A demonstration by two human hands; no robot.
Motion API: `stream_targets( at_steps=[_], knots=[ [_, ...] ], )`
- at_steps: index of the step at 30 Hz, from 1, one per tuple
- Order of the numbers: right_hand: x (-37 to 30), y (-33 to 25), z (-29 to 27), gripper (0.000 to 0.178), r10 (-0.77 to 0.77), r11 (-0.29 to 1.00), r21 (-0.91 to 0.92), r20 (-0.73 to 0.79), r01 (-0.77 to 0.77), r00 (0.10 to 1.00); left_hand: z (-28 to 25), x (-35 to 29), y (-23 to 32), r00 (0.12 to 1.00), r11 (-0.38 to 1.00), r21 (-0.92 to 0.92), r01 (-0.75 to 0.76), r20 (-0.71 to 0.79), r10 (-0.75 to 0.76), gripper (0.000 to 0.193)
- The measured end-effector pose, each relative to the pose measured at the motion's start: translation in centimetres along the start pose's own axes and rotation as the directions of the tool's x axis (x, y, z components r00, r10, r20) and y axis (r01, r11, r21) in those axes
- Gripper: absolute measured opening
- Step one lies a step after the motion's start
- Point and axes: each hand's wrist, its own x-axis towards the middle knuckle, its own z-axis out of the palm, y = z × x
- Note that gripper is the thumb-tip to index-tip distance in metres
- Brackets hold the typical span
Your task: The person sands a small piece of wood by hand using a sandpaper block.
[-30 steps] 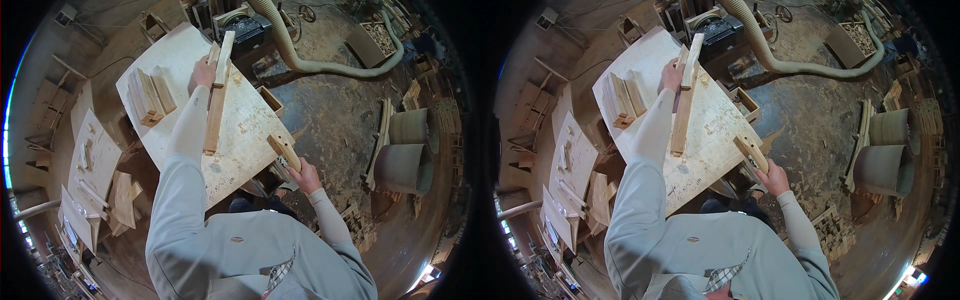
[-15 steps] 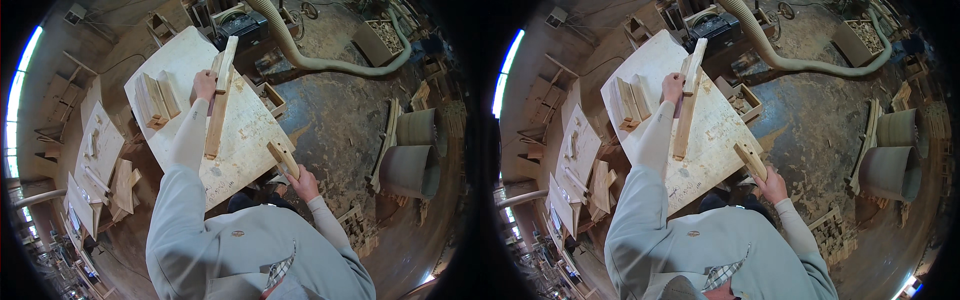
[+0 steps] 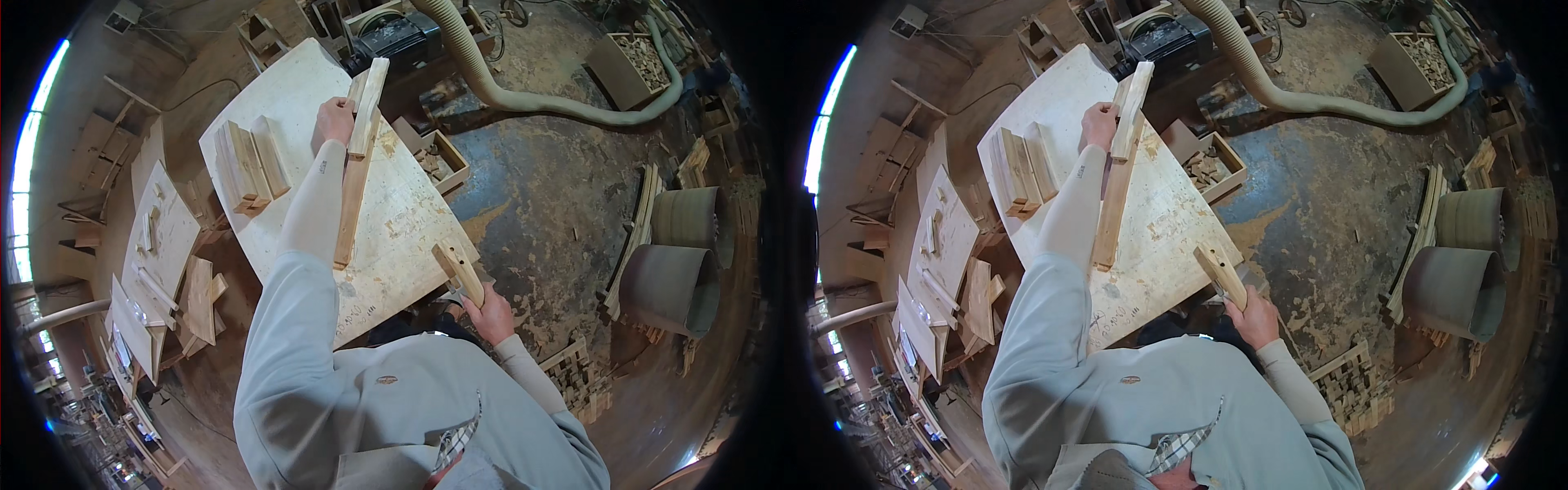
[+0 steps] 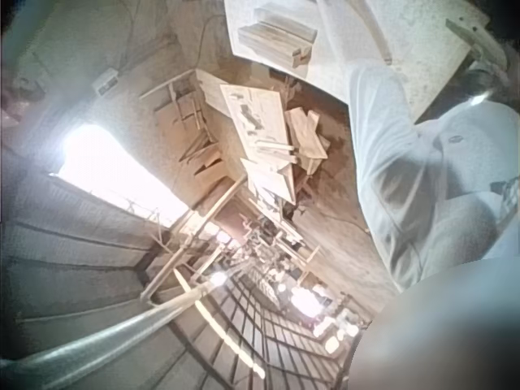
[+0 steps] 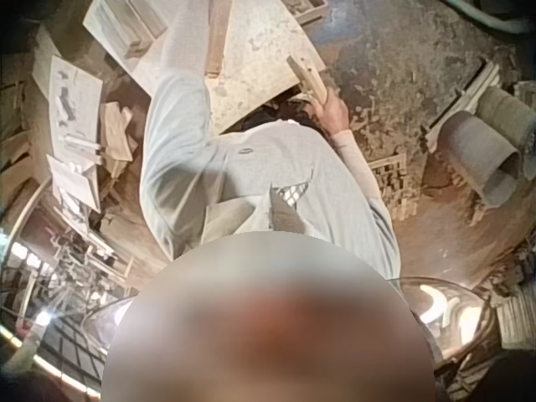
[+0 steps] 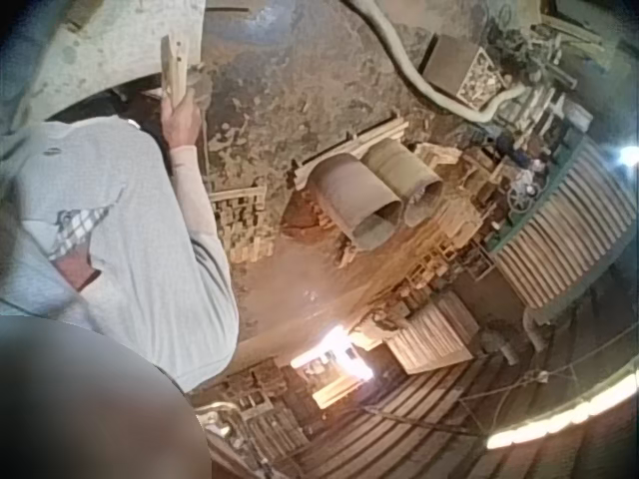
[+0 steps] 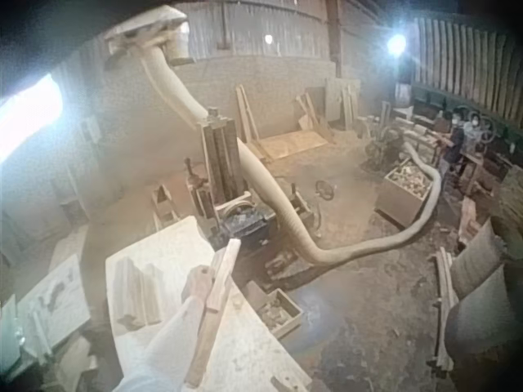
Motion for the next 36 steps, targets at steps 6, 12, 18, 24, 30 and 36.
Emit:
stream_targets(
  at_steps=[6, 12, 18, 24, 30, 36],
  knots=[
    [0.3, 0.6, 1.0, 0.044, -0.023, 1.0, 0.001, -0.024, 0.023, 0.999, -0.2, 0.3, -0.1, 0.999, 0.999, 0.035, -0.029, -0.015, 0.029, 0.027],
    [0.9, 1.7, 2.4, 0.044, -0.043, 0.998, 0.036, -0.046, 0.045, 0.998, -0.1, 0.5, 0.4, 0.998, 0.999, 0.035, -0.029, -0.056, 0.031, 0.026],
    [1.2, 3.2, 4.3, 0.043, -0.081, 0.996, 0.026, -0.107, 0.084, 0.991, -0.1, 0.2, 0.8, 0.991, 0.994, 0.055, -0.095, -0.091, 0.1, 0.026],
    [1.3, 3.8, 5.0, 0.044, -0.081, 0.994, 0.056, -0.132, 0.089, 0.988, 0.0, 0.4, 0.5, 0.987, 0.992, 0.037, -0.119, -0.109, 0.122, 0.024],
    [1.3, 3.9, 5.2, 0.048, -0.113, 0.991, 0.049, -0.151, 0.122, 0.982, 0.5, 0.6, 0.1, 0.986, 0.991, 0.052, -0.122, -0.112, 0.127, 0.025],
    [1.0, 3.2, 4.4, 0.05, -0.085, 0.993, 0.067, -0.131, 0.094, 0.988, 0.7, 1.2, -0.7, 0.984, 0.987, 0.084, -0.136, -0.106, 0.145, 0.027]
  ],
)
